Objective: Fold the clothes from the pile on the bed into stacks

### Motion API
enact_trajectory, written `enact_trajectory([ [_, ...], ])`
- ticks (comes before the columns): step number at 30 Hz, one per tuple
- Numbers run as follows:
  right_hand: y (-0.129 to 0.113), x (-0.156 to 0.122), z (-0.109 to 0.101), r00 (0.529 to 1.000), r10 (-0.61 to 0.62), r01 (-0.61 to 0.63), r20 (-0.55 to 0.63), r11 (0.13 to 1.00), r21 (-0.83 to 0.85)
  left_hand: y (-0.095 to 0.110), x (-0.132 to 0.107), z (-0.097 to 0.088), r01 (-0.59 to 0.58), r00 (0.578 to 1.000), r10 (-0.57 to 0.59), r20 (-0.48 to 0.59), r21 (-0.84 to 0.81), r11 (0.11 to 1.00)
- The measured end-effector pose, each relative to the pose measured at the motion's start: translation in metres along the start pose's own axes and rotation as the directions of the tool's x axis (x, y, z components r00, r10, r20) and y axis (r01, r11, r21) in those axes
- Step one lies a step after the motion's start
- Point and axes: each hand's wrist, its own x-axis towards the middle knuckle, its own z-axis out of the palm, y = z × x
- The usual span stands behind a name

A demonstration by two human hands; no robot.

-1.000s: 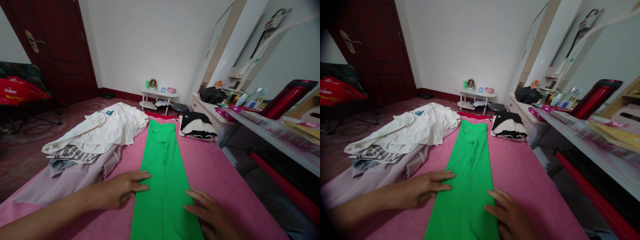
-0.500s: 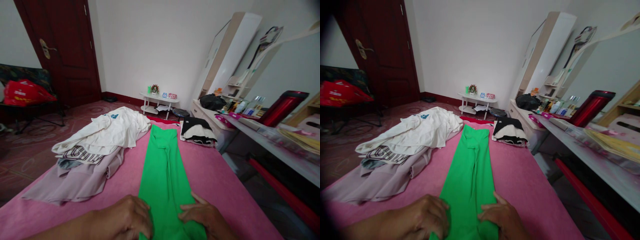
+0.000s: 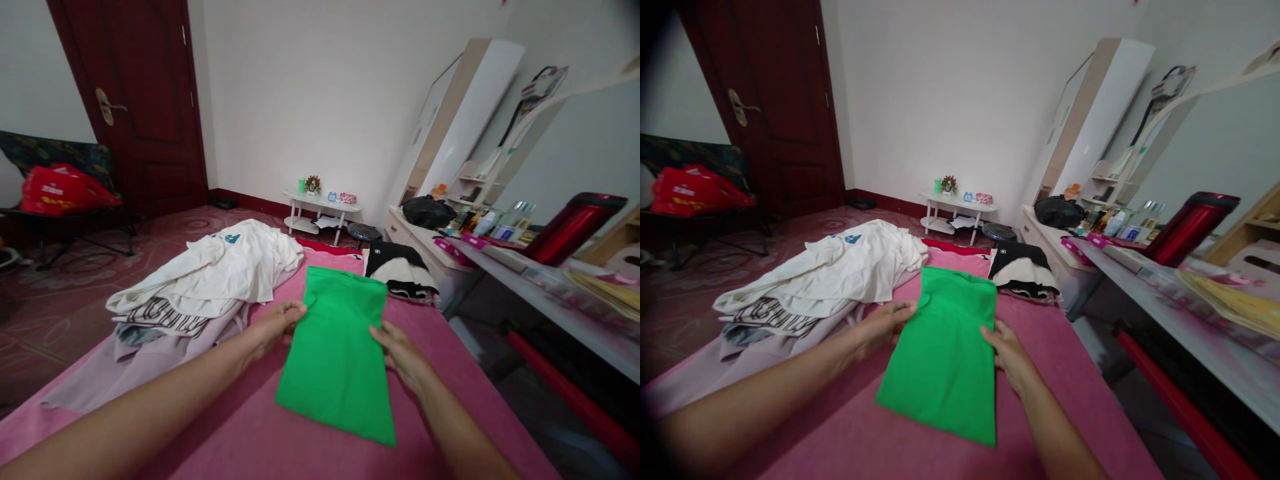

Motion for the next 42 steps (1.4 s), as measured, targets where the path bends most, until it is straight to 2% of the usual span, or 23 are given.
enact_trajectory([
  [3,0.029,0.012,-0.001,0.999,0.013,-0.009,-0.03,0.989,0.146,-0.023,0.012,-0.014,0.085,0.996,-0.085,0.003,0.024,0.996],
  [6,0.049,0.006,-0.003,0.993,-0.087,0.098,-0.076,0.98,0.171,-0.042,0.0,-0.019,-0.026,0.994,0.012,0.11,0.13,0.991],
  [8,0.054,-0.004,-0.003,0.99,-0.127,0.132,-0.055,0.986,0.098,-0.048,-0.011,-0.018,-0.077,0.976,0.032,0.215,0.205,0.976],
  [10,0.058,-0.014,-0.004,0.989,-0.145,0.145,-0.004,0.989,-0.03,-0.05,-0.023,-0.016,-0.079,0.961,-0.003,0.276,0.282,0.956],
  [13,0.069,-0.032,-0.008,0.991,-0.104,0.117,0.084,0.981,-0.156,-0.053,-0.041,-0.019,-0.089,0.96,-0.027,0.279,0.393,0.915],
  [16,0.078,-0.049,-0.013,0.984,-0.045,0.07,0.171,0.987,-0.144,-0.06,-0.055,-0.027,-0.075,0.955,-0.071,0.289,0.465,0.882],
  [19,0.071,-0.055,-0.015,0.978,0.016,0.012,0.206,0.991,-0.136,-0.063,-0.057,-0.031,-0.049,0.95,-0.093,0.299,0.435,0.899],
  [23,0.046,-0.029,-0.017,0.995,0.004,0.007,0.102,0.994,-0.108,-0.052,-0.028,-0.024,-0.066,0.972,-0.005,0.236,0.291,0.954],
  [25,0.038,-0.005,-0.018,1.0,0.013,-0.012,0.013,0.998,-0.058,-0.044,-0.002,-0.02,-0.131,0.984,0.091,0.151,0.278,0.952],
  [27,0.035,0.02,-0.018,0.998,0.01,-0.011,-0.06,1.0,-0.009,-0.036,0.025,-0.016,-0.203,0.979,0.191,0.07,0.299,0.932],
  [30,0.034,0.054,-0.014,0.985,-0.07,0.072,-0.159,0.997,0.006,-0.031,0.063,-0.013,-0.227,0.968,0.25,-0.026,0.34,0.913],
  [32,0.034,0.072,-0.011,0.963,-0.164,0.162,-0.213,0.986,-0.028,-0.032,0.083,-0.012,-0.256,0.943,0.321,-0.094,0.413,0.874],
  [35,0.034,0.094,-0.007,0.889,-0.376,0.333,-0.262,0.923,-0.193,-0.037,0.103,-0.015,-0.346,0.833,0.534,-0.144,0.618,0.707],
  [37,0.037,0.107,-0.008,0.828,-0.489,0.373,-0.274,0.845,-0.383,-0.04,0.112,-0.019,-0.297,0.789,0.596,-0.15,0.757,0.583],
  [39,0.043,0.118,-0.01,0.806,-0.515,0.284,-0.291,0.768,-0.574,-0.041,0.119,-0.025,-0.205,0.795,0.584,-0.166,0.832,0.515],
  [42,0.051,0.128,-0.011,0.769,-0.503,0.054,-0.394,0.666,-0.744,-0.039,0.126,-0.029,-0.134,0.8,0.569,-0.192,0.866,0.481],
])
